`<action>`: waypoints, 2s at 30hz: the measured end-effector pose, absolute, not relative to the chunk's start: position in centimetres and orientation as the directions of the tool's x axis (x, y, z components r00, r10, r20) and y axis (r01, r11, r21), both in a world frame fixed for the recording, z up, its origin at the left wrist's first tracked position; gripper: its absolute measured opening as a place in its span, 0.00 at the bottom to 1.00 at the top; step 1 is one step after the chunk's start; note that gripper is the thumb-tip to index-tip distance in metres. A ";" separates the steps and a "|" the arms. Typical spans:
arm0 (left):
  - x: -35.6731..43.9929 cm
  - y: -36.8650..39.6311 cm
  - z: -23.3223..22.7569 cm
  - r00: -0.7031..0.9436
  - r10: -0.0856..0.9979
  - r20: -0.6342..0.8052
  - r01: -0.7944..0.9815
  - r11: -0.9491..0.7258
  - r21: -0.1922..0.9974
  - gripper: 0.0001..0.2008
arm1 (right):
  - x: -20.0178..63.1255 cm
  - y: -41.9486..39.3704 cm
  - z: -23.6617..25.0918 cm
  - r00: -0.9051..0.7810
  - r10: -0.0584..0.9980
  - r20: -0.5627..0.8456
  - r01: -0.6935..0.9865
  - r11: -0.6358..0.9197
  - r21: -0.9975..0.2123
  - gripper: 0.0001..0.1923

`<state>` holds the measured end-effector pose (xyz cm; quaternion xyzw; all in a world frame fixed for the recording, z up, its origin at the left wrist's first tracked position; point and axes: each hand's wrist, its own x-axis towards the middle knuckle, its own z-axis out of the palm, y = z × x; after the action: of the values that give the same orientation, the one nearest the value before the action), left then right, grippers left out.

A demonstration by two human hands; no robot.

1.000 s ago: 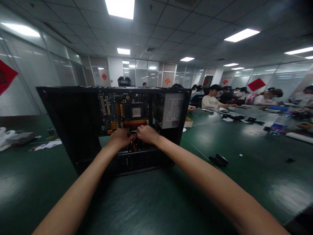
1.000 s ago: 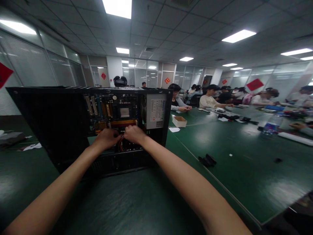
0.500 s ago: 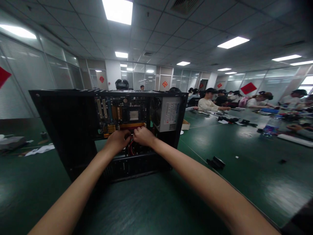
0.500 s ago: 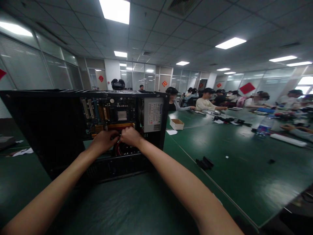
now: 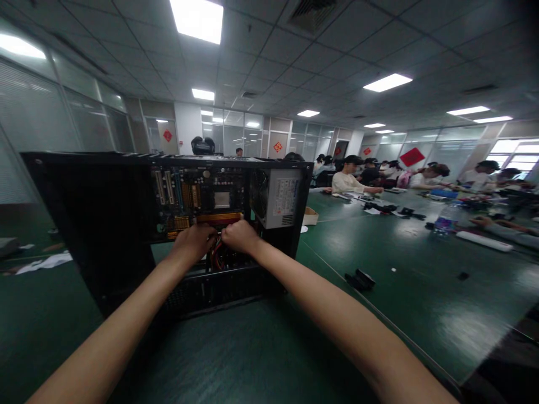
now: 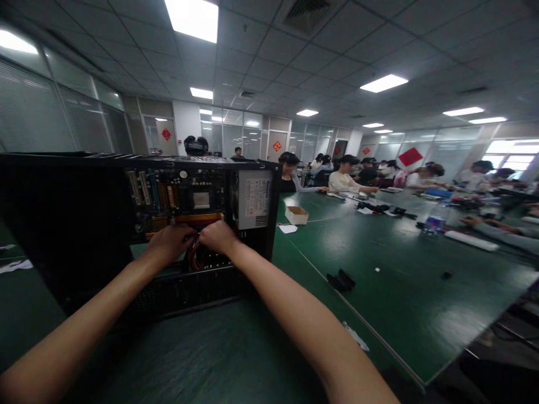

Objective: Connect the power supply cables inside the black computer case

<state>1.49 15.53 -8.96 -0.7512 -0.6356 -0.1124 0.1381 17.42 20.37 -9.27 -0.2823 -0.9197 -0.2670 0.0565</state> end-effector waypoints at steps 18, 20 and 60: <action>1.7 15.6 -8.9 0.189 0.917 0.351 0.982 -0.167 -0.092 0.15 | 17.2 20.4 -9.2 -0.850 0.482 0.213 0.522 0.712 0.470 0.17; 1.7 15.6 -8.9 0.186 0.917 0.353 0.982 -0.159 -0.104 0.15 | 17.3 20.4 -9.2 -0.844 0.485 0.229 0.533 0.709 0.462 0.18; 2.0 15.5 -9.0 0.166 0.945 0.283 0.983 -0.137 -0.121 0.19 | 19.2 19.2 -9.0 -0.669 0.685 0.289 0.742 0.640 0.201 0.15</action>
<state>1.95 15.52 -8.97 -0.7507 -0.6420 -0.0690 0.1397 19.23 19.22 -9.01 -0.3961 -0.9006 -0.1526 0.0934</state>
